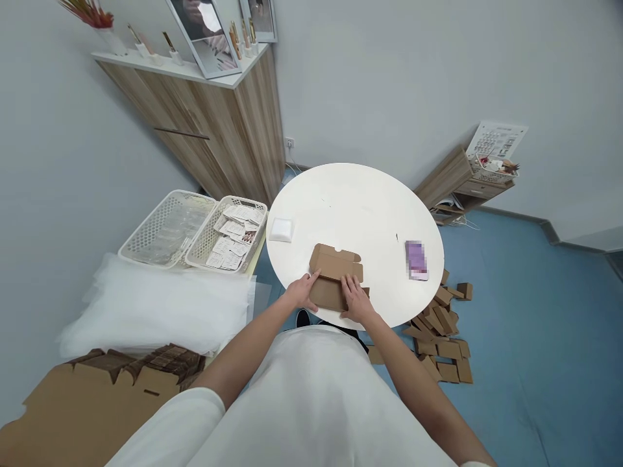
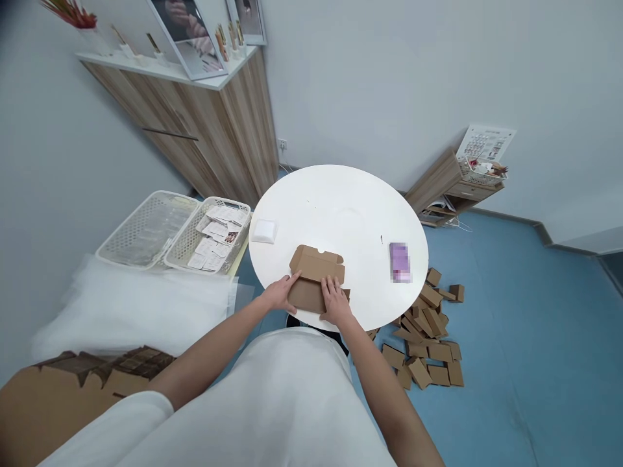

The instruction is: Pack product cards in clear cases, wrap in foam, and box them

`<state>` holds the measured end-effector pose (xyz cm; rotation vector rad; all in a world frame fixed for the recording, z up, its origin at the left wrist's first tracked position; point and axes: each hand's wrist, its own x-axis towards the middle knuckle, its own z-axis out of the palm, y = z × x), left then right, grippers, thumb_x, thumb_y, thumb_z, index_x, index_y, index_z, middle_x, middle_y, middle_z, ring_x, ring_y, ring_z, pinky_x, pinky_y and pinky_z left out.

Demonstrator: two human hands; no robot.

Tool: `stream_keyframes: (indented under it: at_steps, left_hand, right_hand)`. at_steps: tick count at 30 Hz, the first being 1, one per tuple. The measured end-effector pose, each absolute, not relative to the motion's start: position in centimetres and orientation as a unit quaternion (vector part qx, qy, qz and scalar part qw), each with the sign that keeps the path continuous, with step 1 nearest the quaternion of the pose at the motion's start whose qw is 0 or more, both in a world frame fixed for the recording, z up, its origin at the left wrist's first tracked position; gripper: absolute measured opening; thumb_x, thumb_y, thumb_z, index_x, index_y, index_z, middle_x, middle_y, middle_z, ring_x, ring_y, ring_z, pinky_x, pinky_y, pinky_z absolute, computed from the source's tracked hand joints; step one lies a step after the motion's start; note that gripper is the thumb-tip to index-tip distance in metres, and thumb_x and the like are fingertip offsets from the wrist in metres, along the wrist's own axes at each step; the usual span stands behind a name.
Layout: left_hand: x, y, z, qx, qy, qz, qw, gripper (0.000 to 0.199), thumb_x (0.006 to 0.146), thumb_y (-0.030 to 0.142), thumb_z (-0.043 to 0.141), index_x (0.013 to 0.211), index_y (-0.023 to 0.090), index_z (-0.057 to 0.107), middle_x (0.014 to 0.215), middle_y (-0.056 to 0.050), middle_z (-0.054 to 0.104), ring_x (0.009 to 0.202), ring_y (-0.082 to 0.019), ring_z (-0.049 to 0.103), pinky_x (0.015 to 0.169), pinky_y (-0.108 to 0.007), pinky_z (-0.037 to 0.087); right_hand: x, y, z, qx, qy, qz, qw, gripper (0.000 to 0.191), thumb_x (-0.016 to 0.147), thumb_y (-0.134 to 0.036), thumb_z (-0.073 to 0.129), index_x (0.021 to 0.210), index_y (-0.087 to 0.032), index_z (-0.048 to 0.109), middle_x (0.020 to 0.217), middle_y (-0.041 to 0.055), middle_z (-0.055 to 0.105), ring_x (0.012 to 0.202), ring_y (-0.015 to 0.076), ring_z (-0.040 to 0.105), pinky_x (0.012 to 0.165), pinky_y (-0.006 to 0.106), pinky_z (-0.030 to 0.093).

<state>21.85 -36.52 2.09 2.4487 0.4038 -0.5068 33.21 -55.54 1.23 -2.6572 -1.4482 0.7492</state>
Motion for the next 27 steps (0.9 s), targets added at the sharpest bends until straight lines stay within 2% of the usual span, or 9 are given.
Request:
stream_keyframes:
  at_steps: [4,7,10,12,16,19,22,24,27]
  left_hand:
    - [22.0,-36.5,2.1,0.919,0.158,-0.198,0.302,0.121,0.043,0.045,0.077,0.139,0.027,0.006,0.116,-0.013,0.045,0.099,-0.034,0.053,0.077,-0.037,0.042]
    - [22.0,-36.8,2.3,0.915,0.167,-0.201,0.306,0.120,0.044,0.044,0.076,0.139,0.026,0.005,0.115,-0.013,0.046,0.097,-0.035,0.054,0.075,-0.037,0.043]
    - [22.1,-37.1,2.3,0.911,0.178,-0.197,0.316,0.121,0.044,0.043,0.077,0.139,0.025,0.005,0.115,-0.014,0.046,0.097,-0.035,0.055,0.076,-0.036,0.042]
    - [22.3,-37.4,2.3,0.910,0.181,-0.193,0.319,0.121,0.043,0.043,0.077,0.139,0.025,0.006,0.115,-0.014,0.045,0.097,-0.034,0.055,0.077,-0.036,0.042]
    - [22.6,-37.7,2.1,0.911,0.183,-0.194,0.316,0.121,0.043,0.044,0.077,0.139,0.025,0.006,0.114,-0.014,0.046,0.096,-0.034,0.056,0.076,-0.036,0.043]
    - [22.6,-37.7,2.0,0.912,0.183,-0.195,0.313,0.122,0.043,0.045,0.077,0.139,0.025,0.004,0.113,-0.014,0.046,0.095,-0.033,0.056,0.075,-0.036,0.043]
    - [22.6,-37.8,2.0,0.912,0.182,-0.191,0.316,0.123,0.043,0.046,0.077,0.139,0.024,0.004,0.114,-0.014,0.046,0.095,-0.033,0.056,0.075,-0.035,0.043]
    - [22.5,-38.0,2.0,0.910,0.183,-0.190,0.319,0.123,0.043,0.046,0.077,0.139,0.024,0.004,0.116,-0.014,0.045,0.096,-0.033,0.056,0.075,-0.035,0.043]
    - [22.3,-38.6,2.1,0.907,0.184,-0.201,0.321,0.124,0.043,0.046,0.077,0.139,0.024,0.003,0.118,-0.014,0.044,0.098,-0.033,0.055,0.075,-0.035,0.043]
  right_hand:
    - [33.1,-56.5,1.8,-0.873,-0.420,0.229,0.094,0.114,0.054,-0.048,0.072,0.140,-0.025,0.001,0.148,0.0081,-0.006,0.134,0.0302,-0.008,0.105,0.050,0.012]
    - [33.2,-58.5,1.8,-0.906,-0.282,0.216,0.233,0.102,0.061,-0.060,0.060,0.140,-0.024,0.005,0.148,0.0076,-0.008,0.134,0.0302,-0.003,0.104,0.050,0.017]
    - [33.1,-60.7,1.2,-0.881,-0.082,0.266,0.382,0.091,0.070,-0.062,0.048,0.140,-0.023,0.007,0.147,0.0098,0.009,0.131,0.0273,0.024,0.097,0.041,0.036]
    - [33.0,-61.5,0.9,-0.839,0.013,0.306,0.450,0.083,0.071,-0.061,0.047,0.139,-0.025,0.014,0.144,0.0096,0.023,0.122,0.0255,0.040,0.087,0.036,0.045]
    - [32.8,-61.1,1.0,-0.772,0.062,0.342,0.532,0.068,0.070,-0.054,0.054,0.129,-0.026,0.037,0.127,0.0084,0.049,0.096,0.0208,0.058,0.074,0.032,0.050]
    - [32.7,-60.2,1.7,-0.753,0.054,0.371,0.540,0.057,0.069,-0.050,0.056,0.118,-0.021,0.050,0.109,0.0074,0.060,0.076,0.0157,0.060,0.067,0.030,0.049]
    - [32.6,-59.2,2.2,-0.790,0.004,0.368,0.491,0.050,0.070,-0.047,0.056,0.112,-0.020,0.054,0.105,0.0066,0.061,0.075,0.0143,0.059,0.064,0.027,0.048]
    - [32.7,-58.6,2.2,-0.844,-0.048,0.340,0.413,0.044,0.072,-0.044,0.052,0.109,-0.020,0.054,0.103,0.0057,0.061,0.079,0.0143,0.059,0.063,0.025,0.046]
    - [33.0,-58.0,1.8,-0.904,-0.099,0.304,0.282,0.031,0.075,-0.038,0.048,0.099,-0.019,0.055,0.090,0.0040,0.064,0.077,0.0151,0.059,0.061,0.024,0.043]
